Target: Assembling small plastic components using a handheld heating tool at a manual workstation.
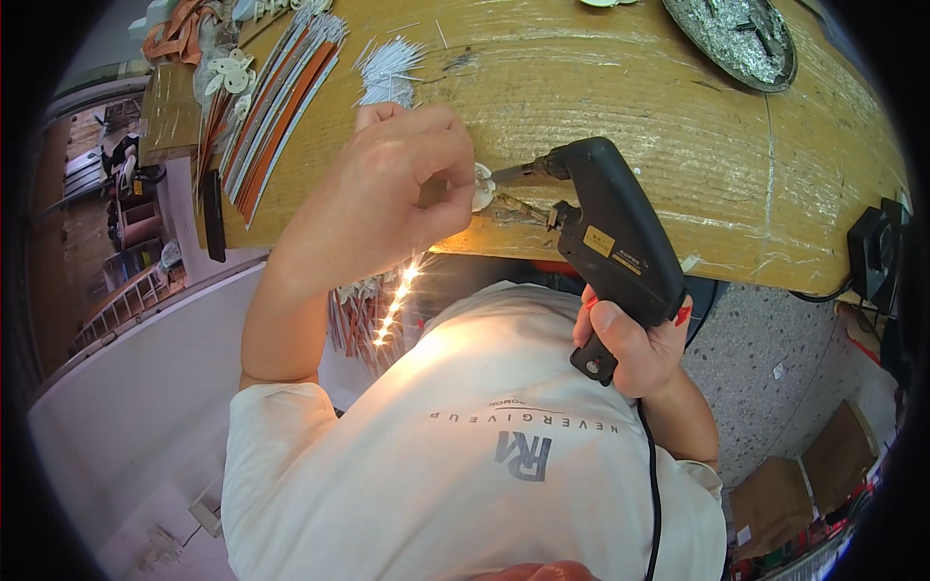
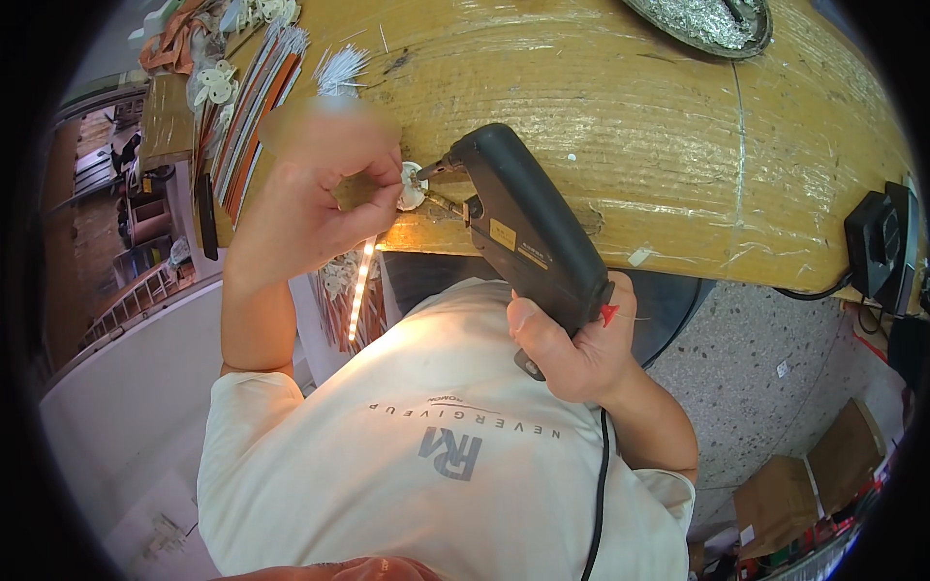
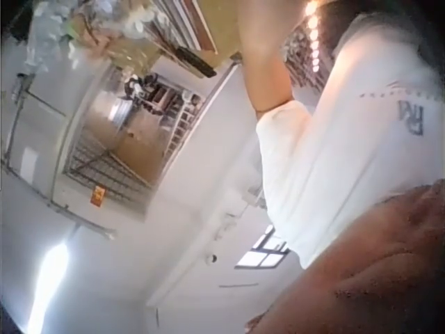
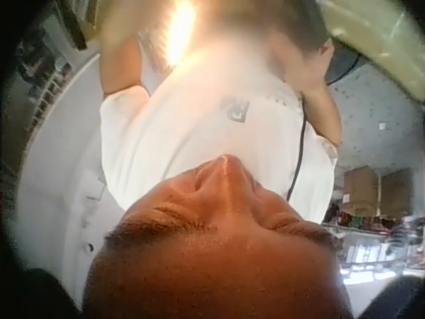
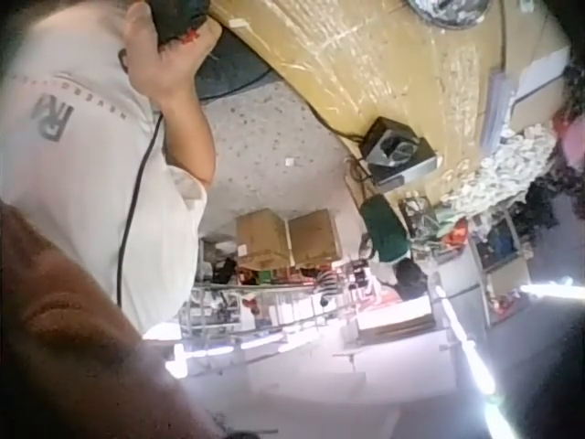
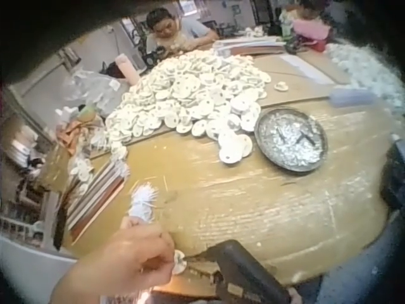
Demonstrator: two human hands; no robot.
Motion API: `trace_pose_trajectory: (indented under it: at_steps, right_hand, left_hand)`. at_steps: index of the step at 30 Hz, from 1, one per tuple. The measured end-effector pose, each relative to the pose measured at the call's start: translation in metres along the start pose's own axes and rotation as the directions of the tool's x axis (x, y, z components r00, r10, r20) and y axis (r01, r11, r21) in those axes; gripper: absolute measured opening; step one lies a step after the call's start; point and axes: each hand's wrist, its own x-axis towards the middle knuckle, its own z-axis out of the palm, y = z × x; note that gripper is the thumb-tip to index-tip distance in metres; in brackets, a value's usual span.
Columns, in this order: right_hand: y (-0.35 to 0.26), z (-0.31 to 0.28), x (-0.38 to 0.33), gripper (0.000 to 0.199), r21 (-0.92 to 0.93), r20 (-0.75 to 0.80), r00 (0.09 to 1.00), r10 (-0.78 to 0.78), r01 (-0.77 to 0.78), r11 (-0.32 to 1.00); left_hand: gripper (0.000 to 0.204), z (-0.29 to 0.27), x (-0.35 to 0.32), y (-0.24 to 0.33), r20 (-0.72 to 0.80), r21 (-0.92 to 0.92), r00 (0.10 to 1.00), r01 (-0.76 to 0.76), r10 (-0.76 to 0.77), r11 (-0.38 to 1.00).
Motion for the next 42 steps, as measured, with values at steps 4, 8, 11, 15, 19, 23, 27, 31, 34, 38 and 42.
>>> trace_pose_trajectory:
  at_steps: [4,8,11,15,19,23,27,31,34,38,42]
  right_hand:
    - [0.001,-0.001,0.0,0.01,-0.013,0.008,1.0,-0.018,0.018,1.0]
    - [0.002,-0.001,-0.001,0.01,-0.004,0.0,1.0,-0.007,0.007,1.0]
    - [0.001,0.0,0.0,0.011,-0.011,-0.002,1.0,-0.024,0.024,1.0]
    - [0.002,0.0,0.0,0.011,-0.016,0.006,0.999,-0.034,0.034,0.999]
    - [0.01,-0.008,-0.001,0.013,-0.033,0.037,0.999,-0.032,0.033,0.999]
    - [0.011,-0.01,-0.002,0.026,-0.019,0.071,0.996,-0.052,0.054,0.998]
    - [0.011,-0.009,-0.005,0.032,0.026,0.019,0.996,-0.086,0.085,0.996]
    - [0.01,-0.011,-0.003,0.035,-0.011,0.021,0.992,-0.122,0.123,0.992]
    - [0.013,-0.013,-0.004,0.033,-0.033,0.061,0.991,-0.121,0.124,0.992]
    - [0.019,-0.02,-0.003,0.029,-0.093,0.148,0.976,-0.159,0.174,0.98]
    - [0.013,-0.01,-0.002,0.026,-0.076,0.088,0.988,-0.123,0.13,0.989]
  left_hand:
    - [0.015,0.0,-0.001,0.0,-0.003,-0.007,1.0,-0.001,0.001,1.0]
    - [0.015,0.0,-0.001,0.0,0.001,-0.014,1.0,0.007,-0.007,1.0]
    - [0.015,0.001,-0.001,0.0,-0.003,-0.015,1.0,0.006,-0.006,1.0]
    - [0.015,0.0,-0.001,0.0,-0.006,-0.006,1.0,-0.004,0.004,1.0]
    - [0.015,0.001,-0.001,0.0,-0.005,-0.01,1.0,-0.001,0.001,1.0]
    - [0.016,0.001,-0.002,-0.001,-0.004,-0.007,1.0,-0.001,0.001,1.0]
    - [0.016,0.001,-0.002,-0.001,-0.013,-0.004,1.0,-0.013,0.013,1.0]
    - [0.015,0.001,-0.003,-0.001,-0.013,-0.005,1.0,-0.003,0.003,1.0]
    - [0.013,0.001,-0.002,-0.001,-0.016,-0.026,1.0,0.008,-0.008,1.0]
    - [0.013,0.002,-0.003,-0.001,-0.022,-0.02,1.0,0.003,-0.003,1.0]
    - [0.013,0.001,-0.004,-0.002,-0.022,-0.02,1.0,-0.004,0.004,1.0]
